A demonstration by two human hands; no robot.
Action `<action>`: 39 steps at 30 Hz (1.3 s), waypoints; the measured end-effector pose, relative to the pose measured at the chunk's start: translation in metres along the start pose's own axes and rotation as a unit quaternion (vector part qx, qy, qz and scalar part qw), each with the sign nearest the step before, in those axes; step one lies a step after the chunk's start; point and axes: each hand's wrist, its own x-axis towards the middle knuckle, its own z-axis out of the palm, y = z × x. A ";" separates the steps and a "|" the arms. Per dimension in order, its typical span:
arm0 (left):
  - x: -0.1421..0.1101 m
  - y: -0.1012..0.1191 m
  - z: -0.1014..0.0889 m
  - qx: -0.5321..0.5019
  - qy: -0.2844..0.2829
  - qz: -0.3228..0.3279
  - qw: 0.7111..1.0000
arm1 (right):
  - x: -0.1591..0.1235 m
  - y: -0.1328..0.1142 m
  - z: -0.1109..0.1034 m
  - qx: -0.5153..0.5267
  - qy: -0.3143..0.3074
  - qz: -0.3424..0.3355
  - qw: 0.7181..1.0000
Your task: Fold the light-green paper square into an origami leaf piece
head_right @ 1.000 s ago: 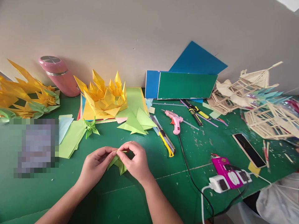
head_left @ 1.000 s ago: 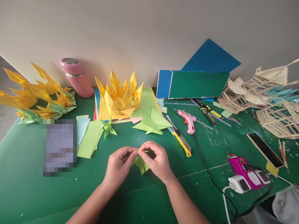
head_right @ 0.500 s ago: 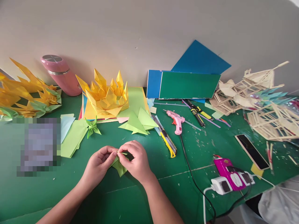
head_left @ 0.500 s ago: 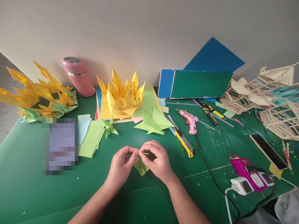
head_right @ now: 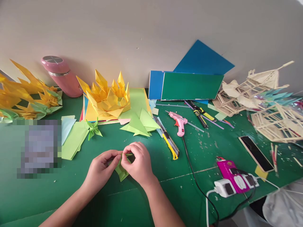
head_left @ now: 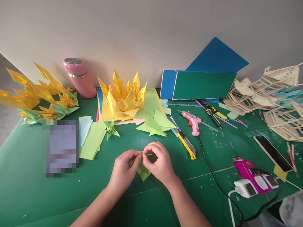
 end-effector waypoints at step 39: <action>0.004 0.013 -0.005 -0.156 0.022 -0.138 0.978 | 0.004 -0.001 -0.006 0.247 -0.025 0.196 0.949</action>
